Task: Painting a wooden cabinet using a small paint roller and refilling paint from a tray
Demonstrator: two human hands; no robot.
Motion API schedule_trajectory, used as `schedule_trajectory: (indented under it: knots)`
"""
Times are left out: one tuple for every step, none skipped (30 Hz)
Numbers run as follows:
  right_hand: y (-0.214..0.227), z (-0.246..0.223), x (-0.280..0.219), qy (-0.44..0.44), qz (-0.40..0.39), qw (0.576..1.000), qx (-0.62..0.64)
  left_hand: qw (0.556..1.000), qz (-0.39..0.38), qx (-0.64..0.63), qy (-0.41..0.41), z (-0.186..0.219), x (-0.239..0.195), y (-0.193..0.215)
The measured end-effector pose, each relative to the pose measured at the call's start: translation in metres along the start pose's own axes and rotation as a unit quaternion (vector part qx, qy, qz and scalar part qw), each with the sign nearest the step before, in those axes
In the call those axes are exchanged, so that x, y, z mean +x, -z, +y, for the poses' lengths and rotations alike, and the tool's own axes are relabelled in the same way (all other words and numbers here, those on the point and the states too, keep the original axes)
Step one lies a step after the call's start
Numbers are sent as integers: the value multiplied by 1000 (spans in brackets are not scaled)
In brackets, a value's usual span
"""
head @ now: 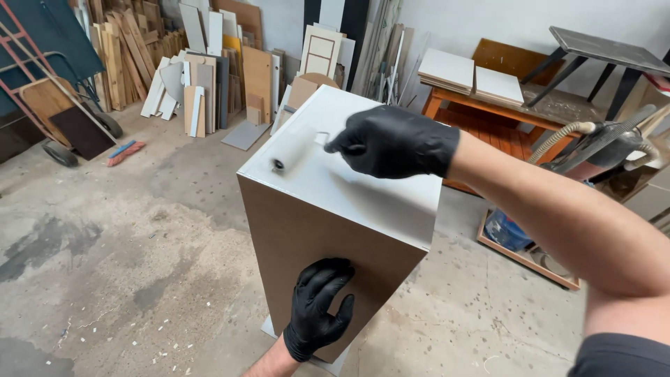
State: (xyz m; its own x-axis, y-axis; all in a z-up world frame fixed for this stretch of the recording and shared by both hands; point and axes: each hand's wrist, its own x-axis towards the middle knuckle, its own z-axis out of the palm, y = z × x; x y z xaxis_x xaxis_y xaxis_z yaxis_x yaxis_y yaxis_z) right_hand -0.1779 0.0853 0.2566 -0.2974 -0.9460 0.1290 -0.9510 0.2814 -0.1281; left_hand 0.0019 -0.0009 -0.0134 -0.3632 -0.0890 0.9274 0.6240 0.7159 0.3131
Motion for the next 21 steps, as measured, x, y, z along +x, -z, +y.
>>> schedule_trajectory:
  knots:
    - [-7, 4, 16, 11, 3, 999, 44, 1000, -4, -8, 4, 3, -2, -1]
    - [-12, 13, 18, 12, 1, 999, 42, 1000, -2, -8, 5, 3, -2, -2]
    - [-18, 21, 22, 70, 36, 996, 45, 1000, -3, -5, 3, 2, -3, 0]
    - [-23, 29, 25, 129, 71, 988, 47, 1000, -4, -1, 1, 0, -2, 1]
    - [-13, 32, 5, 125, 73, 988, 48, 1000, -8, -4, 0, 0, -3, 2]
    - [-2, 35, -16, 113, 35, 993, 7, 1000, -6, -5, 2, -1, -3, 2]
    - [10, 38, -36, 99, -5, 994, -37, 1000, -2, -8, 3, -2, -3, 1]
    - [14, 47, -64, 95, -4, 995, -38, 1000, -4, -12, 1, -1, -2, 3]
    - [18, 56, -93, 57, -25, 997, -45, 1000, -7, -8, 6, -1, 1, 5]
    - [23, 65, -122, 19, -46, 997, -51, 1000, -10, -3, 10, -1, 3, 7]
    - [27, 61, -144, 11, -43, 998, -53, 1000, -12, -10, 6, -4, 1, 7]
    - [32, 56, -167, -124, -68, 989, -32, 1000, -11, -7, 4, -7, 0, 7]
    - [36, 52, -189, -256, -91, 962, -10, 1000, -10, -2, 4, -9, -2, 6]
    - [38, 43, -187, -262, -89, 961, -10, 1000, -11, -7, 2, -9, 3, 5]
    - [39, 31, -183, -267, -102, 958, -39, 1000, -7, 4, -6, -8, 4, 7]
    - [39, 18, -179, -272, -114, 953, -67, 1000, -2, 16, -14, -7, 6, 9]
    - [37, 11, -154, -273, -114, 953, -66, 1000, -4, 15, -14, -6, 9, 10]
    - [35, 5, -130, -234, -115, 962, -81, 999, 5, 23, -29, -6, 14, 10]
    - [36, 0, -104, -192, -114, 970, -99, 998, 18, 33, -47, -7, 20, 8]
    - [31, 8, -77, -192, -112, 970, -100, 998, 19, 34, -49, -7, 23, 8]
    - [27, 16, -49, -134, -86, 985, -72, 997, 24, 43, -53, -8, 25, 7]
